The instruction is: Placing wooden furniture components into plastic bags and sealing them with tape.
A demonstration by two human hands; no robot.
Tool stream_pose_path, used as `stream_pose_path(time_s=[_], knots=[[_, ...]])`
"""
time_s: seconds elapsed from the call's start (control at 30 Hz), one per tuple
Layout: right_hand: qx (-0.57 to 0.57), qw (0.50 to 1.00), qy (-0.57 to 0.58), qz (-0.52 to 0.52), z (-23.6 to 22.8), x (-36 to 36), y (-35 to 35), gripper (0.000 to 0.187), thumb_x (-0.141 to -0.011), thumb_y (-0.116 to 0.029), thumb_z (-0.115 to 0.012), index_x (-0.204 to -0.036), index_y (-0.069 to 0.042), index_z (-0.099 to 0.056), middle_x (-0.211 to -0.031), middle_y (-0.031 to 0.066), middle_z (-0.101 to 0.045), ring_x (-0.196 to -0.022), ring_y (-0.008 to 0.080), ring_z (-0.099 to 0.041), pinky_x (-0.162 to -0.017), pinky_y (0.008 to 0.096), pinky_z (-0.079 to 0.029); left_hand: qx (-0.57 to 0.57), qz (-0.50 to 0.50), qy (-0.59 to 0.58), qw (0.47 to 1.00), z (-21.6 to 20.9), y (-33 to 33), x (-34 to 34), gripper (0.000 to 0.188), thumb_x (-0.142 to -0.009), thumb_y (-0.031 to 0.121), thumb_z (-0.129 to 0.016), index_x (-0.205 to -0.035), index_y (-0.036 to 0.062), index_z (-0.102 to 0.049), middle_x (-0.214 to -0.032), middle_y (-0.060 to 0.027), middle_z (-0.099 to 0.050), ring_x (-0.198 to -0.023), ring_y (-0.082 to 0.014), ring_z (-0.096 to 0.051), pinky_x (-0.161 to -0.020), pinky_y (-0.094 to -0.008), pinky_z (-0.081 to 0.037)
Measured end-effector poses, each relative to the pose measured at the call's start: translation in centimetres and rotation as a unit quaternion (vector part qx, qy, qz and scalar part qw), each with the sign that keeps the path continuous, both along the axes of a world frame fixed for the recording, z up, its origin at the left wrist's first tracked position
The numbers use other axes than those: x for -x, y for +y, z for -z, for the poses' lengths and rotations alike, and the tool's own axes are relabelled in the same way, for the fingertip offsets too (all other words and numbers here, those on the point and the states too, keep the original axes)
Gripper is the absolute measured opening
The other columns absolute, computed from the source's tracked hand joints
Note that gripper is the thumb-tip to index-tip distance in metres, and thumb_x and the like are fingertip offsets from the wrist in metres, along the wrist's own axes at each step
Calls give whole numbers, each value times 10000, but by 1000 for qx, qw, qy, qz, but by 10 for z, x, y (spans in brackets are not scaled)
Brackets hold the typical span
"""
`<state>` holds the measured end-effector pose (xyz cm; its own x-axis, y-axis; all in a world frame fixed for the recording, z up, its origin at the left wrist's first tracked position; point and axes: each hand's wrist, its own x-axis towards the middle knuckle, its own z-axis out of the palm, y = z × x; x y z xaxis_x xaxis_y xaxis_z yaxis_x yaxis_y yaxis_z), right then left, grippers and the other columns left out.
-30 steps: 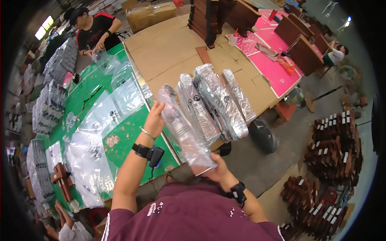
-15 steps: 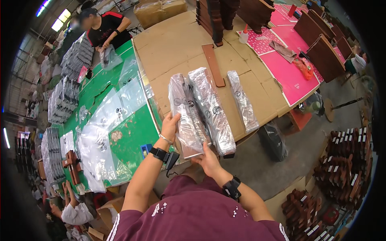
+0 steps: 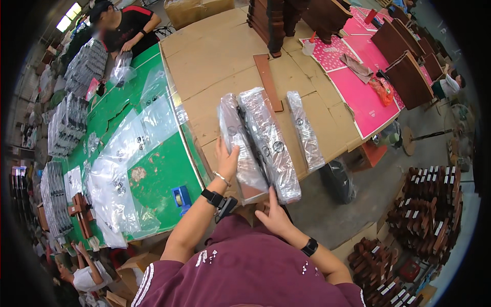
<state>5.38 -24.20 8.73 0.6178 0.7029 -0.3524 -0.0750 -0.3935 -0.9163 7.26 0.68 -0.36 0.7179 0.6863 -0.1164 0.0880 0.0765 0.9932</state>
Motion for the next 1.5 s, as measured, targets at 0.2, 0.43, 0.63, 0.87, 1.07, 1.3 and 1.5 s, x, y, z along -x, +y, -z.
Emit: stream_pose_path(time_s=[0.2,0.43,0.63,0.87,1.07,1.3,1.5], knots=[[23,985,66,-157,-73,-65,-33,386,-885,-175,-613,-1189,53,-543,-949,153,-685,-822,171,-672,-762,297,-527,191,59,38,979,-15,-5,3,564,-916,226,-581,-1366,-6,-331,-1230,-107,-530,-1113,-212,-504,-970,-320,-382],[143,943,-249,169,54,-190,-36,448,-816,-221,-695,-1156,27,-539,-1043,203,-623,-993,284,-613,-820,373,-492,139,17,43,989,-23,-15,-2,591,-911,212,-594,-1368,-17,-299,-1249,-128,-503,-1117,-207,-496,-967,-314,-387],[389,841,-364,96,107,-203,0,914,-692,-353,-779,-1388,-35,-280,-1340,253,-407,-1215,437,-410,-993,494,-359,131,-28,138,981,-33,-10,28,736,-923,308,-568,-1460,12,-162,-1419,-165,-373,-1264,-242,-409,-1009,-360,-366],[274,927,-215,135,107,-240,-34,778,-704,-214,-731,-1346,14,-356,-1207,248,-547,-1105,366,-550,-925,410,-439,158,-14,162,974,-51,3,52,705,-925,334,-560,-1445,0,-221,-1445,-173,-352,-1296,-256,-387,-1026,-369,-355],[17,968,-98,229,-24,-191,-8,747,-719,-189,-727,-1342,30,-379,-1181,208,-566,-1053,249,-567,-918,340,-438,148,15,112,983,-65,5,48,611,-954,316,-515,-1420,-6,-287,-1445,-149,-362,-1309,-242,-378,-1051,-363,-335],[79,936,-340,36,-125,-74,60,904,-701,-353,-761,-1381,27,-301,-1189,283,-541,-1034,398,-588,-842,423,-495,-58,-1,-30,998,-111,-16,-7,678,-930,276,-533,-1444,-11,-196,-1501,-197,-206,-1392,-288,-209,-1125,-390,-178],[157,904,-365,-158,-86,-60,73,630,-770,-349,-713,-1246,-11,-474,-1019,181,-595,-876,311,-622,-738,379,-513,-76,-10,-21,997,-69,-22,-12,811,-805,125,-659,-1447,19,-174,-1461,-245,-227,-1370,-330,-232,-1121,-388,-193]])
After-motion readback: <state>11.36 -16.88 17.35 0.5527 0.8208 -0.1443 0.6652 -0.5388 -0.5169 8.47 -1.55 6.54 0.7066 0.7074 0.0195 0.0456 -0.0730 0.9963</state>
